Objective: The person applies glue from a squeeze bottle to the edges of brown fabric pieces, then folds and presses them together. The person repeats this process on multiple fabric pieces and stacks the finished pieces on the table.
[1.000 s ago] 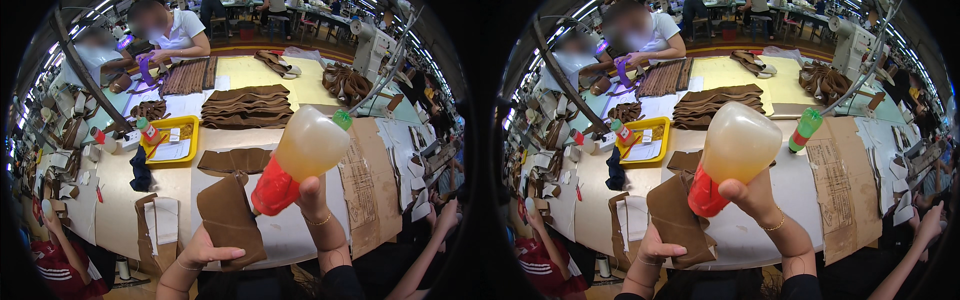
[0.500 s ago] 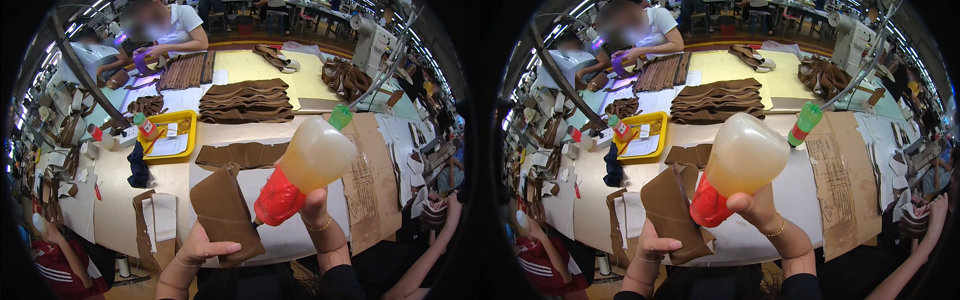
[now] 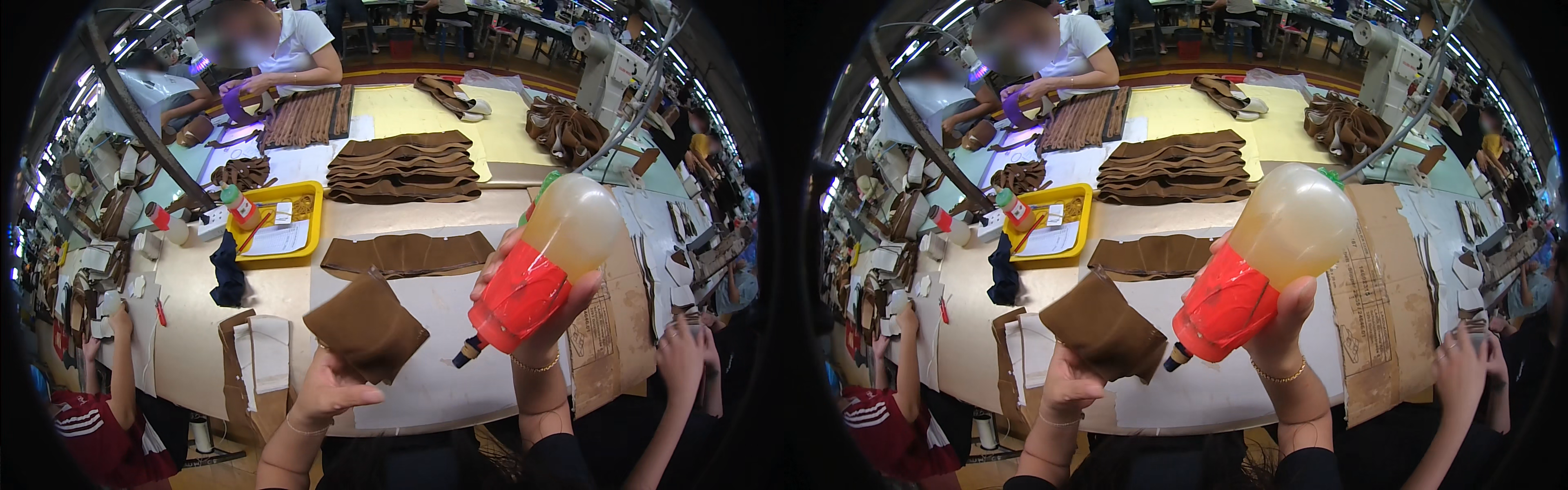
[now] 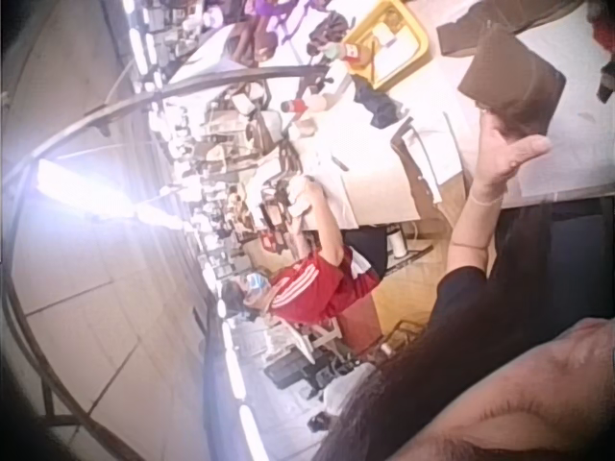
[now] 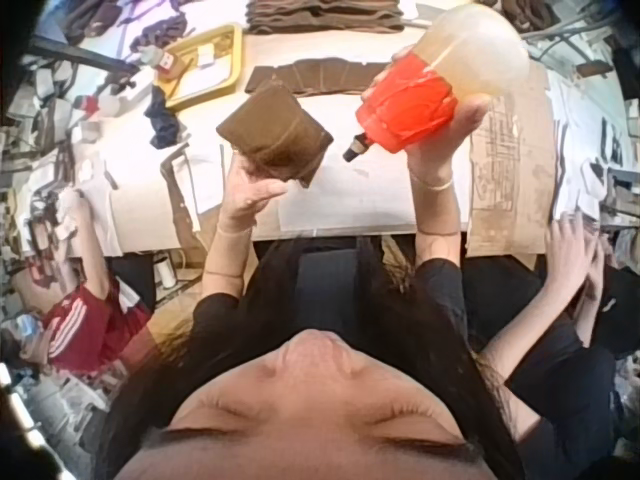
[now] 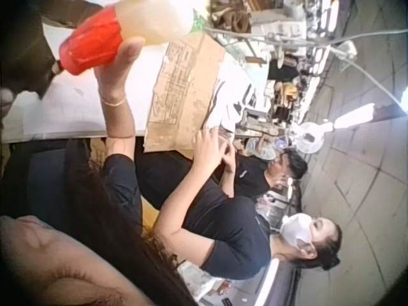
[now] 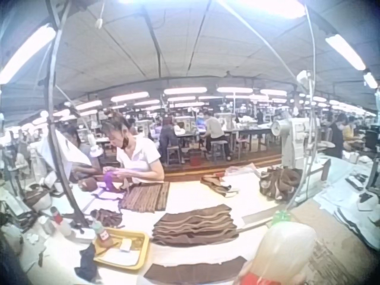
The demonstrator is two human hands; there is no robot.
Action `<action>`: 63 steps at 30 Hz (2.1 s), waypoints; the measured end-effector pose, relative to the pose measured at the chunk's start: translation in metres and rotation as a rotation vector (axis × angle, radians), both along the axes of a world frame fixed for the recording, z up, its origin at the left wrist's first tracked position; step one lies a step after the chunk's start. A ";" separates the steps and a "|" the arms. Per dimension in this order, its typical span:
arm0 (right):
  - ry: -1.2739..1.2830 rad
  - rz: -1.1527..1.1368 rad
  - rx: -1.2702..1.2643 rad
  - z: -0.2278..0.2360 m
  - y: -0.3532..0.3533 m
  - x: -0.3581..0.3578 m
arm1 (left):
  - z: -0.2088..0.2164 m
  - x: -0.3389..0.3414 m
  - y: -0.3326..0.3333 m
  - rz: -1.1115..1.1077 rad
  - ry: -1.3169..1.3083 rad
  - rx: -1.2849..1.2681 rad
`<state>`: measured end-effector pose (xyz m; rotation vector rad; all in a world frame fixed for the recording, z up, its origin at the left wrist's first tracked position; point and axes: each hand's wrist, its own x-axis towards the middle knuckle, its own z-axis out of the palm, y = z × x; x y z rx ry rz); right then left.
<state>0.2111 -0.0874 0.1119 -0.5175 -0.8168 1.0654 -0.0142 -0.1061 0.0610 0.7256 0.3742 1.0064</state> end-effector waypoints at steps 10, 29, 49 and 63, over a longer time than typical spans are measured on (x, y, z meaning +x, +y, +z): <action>-0.334 -0.148 0.046 -0.008 0.037 -0.001 | 0.022 0.000 0.002 -0.023 0.304 0.063; -0.541 -0.075 0.076 -0.005 0.043 -0.011 | 0.016 -0.009 -0.002 -0.140 0.237 0.026; -0.490 -0.096 -0.037 -0.023 0.037 -0.018 | 0.011 -0.012 -0.003 -0.166 0.199 0.015; -0.099 0.002 -0.069 -0.018 0.016 -0.026 | 0.013 -0.007 -0.004 -0.048 -0.008 -0.197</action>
